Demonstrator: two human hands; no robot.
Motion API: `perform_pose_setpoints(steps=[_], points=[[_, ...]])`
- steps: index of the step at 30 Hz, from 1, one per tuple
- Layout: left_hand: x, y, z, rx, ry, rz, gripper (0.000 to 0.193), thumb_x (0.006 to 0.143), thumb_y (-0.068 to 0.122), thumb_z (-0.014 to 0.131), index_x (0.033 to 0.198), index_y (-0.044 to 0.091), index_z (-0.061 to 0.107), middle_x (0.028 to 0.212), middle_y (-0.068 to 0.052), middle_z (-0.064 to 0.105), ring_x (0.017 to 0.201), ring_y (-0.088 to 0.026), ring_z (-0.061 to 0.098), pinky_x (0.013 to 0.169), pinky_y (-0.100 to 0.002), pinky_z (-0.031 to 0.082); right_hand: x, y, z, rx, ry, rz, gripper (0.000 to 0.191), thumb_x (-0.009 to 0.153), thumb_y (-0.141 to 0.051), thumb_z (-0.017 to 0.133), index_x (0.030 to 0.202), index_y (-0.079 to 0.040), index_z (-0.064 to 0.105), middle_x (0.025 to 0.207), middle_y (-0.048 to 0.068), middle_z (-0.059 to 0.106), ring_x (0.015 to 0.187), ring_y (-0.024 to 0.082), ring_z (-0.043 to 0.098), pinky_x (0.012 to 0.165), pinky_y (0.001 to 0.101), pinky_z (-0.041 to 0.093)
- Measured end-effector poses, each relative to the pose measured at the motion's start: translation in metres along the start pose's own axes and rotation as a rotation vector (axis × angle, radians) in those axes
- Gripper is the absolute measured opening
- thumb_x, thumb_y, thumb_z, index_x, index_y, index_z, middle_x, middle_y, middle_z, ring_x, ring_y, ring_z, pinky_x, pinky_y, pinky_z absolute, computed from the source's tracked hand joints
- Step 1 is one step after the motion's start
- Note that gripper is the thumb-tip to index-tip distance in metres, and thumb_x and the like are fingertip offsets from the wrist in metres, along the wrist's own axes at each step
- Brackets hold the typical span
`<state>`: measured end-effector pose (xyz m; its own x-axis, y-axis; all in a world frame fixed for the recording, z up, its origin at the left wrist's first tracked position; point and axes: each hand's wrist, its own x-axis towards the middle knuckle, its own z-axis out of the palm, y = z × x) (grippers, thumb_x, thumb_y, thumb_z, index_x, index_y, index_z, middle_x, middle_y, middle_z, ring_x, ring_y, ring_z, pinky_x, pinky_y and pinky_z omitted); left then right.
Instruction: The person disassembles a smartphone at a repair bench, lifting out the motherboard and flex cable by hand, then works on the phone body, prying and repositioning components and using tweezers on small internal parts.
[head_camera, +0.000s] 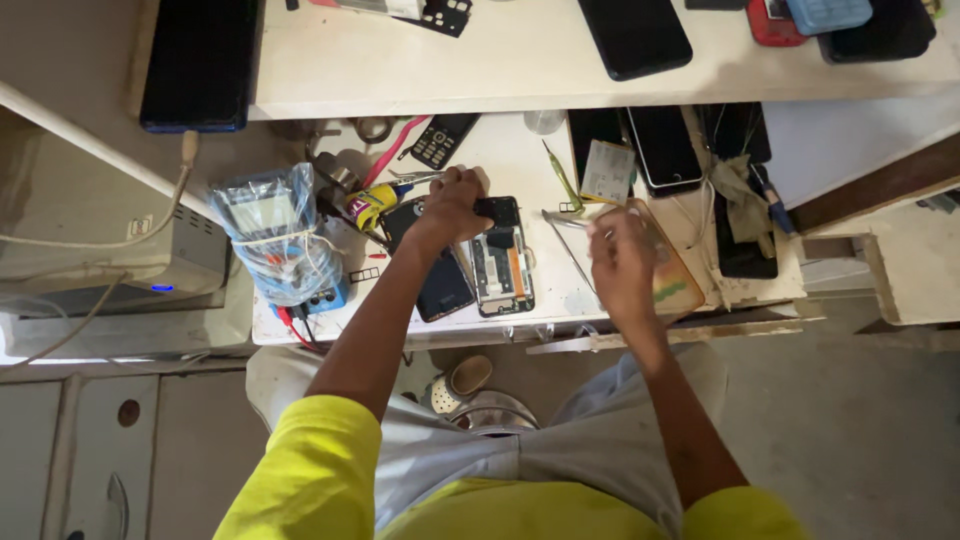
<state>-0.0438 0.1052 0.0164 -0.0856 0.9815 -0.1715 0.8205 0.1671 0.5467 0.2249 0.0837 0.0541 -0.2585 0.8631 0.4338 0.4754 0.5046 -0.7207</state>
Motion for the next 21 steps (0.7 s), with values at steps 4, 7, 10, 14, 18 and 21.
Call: perform_pose_setpoints(steps=[4, 7, 10, 14, 18, 21], points=[[0.001, 0.0, 0.0, -0.003, -0.032, -0.028, 0.058, 0.072, 0.025, 0.085, 0.122, 0.012, 0.059, 0.136, -0.013, 0.048, 0.127, -0.041, 0.047, 0.107, -0.048, 0.045, 0.012, -0.021, -0.003, 0.545, -0.024, 0.149, 0.009, 0.109, -0.006, 0.049, 0.112, 0.002, 0.049, 0.112, 0.013, 0.066, 0.098, 0.022, 0.075, 0.084, 0.0335, 0.066], [0.001, 0.002, 0.0, 0.018, -0.048, -0.041, 0.062, 0.073, 0.025, 0.085, 0.126, 0.012, 0.058, 0.139, -0.013, 0.046, 0.128, -0.042, 0.046, 0.107, -0.049, 0.045, 0.024, -0.035, -0.001, 0.53, -0.118, 0.126, 0.009, 0.11, -0.003, 0.046, 0.117, 0.002, 0.047, 0.112, 0.014, 0.069, 0.099, 0.022, 0.077, 0.087, 0.0335, 0.065], [0.002, 0.006, 0.001, 0.061, -0.06, -0.054, 0.07, 0.074, 0.027, 0.086, 0.134, 0.011, 0.054, 0.144, -0.015, 0.043, 0.13, -0.044, 0.045, 0.107, -0.05, 0.045, 0.034, -0.044, 0.005, 0.44, -0.2, -0.032, 0.008, 0.109, 0.0, 0.045, 0.115, 0.004, 0.048, 0.108, 0.016, 0.067, 0.095, 0.023, 0.076, 0.084, 0.0337, 0.066], [0.003, 0.008, 0.002, 0.092, -0.055, -0.069, 0.082, 0.074, 0.03, 0.087, 0.142, 0.01, 0.047, 0.146, -0.017, 0.042, 0.132, -0.046, 0.045, 0.107, -0.051, 0.045, 0.043, -0.048, 0.013, 0.263, -0.293, -0.024, 0.004, 0.107, 0.001, 0.048, 0.109, 0.004, 0.049, 0.095, 0.014, 0.069, 0.083, 0.021, 0.077, 0.072, 0.0322, 0.061], [0.003, 0.008, 0.003, 0.103, -0.039, -0.062, 0.085, 0.074, 0.031, 0.087, 0.144, 0.009, 0.045, 0.145, -0.018, 0.043, 0.131, -0.046, 0.046, 0.107, -0.05, 0.045, 0.047, -0.047, 0.019, 0.199, -0.322, -0.071, 0.005, 0.104, 0.002, 0.051, 0.108, 0.002, 0.049, 0.093, 0.014, 0.068, 0.083, 0.02, 0.077, 0.069, 0.0316, 0.061], [0.003, 0.008, 0.002, 0.073, -0.062, -0.081, 0.084, 0.073, 0.028, 0.087, 0.144, 0.012, 0.045, 0.145, -0.016, 0.043, 0.131, -0.044, 0.046, 0.107, -0.05, 0.045, 0.047, -0.047, 0.021, 0.254, -0.319, -0.11, 0.005, 0.104, 0.003, 0.05, 0.108, 0.002, 0.046, 0.095, 0.014, 0.066, 0.084, 0.021, 0.076, 0.07, 0.0316, 0.062]])
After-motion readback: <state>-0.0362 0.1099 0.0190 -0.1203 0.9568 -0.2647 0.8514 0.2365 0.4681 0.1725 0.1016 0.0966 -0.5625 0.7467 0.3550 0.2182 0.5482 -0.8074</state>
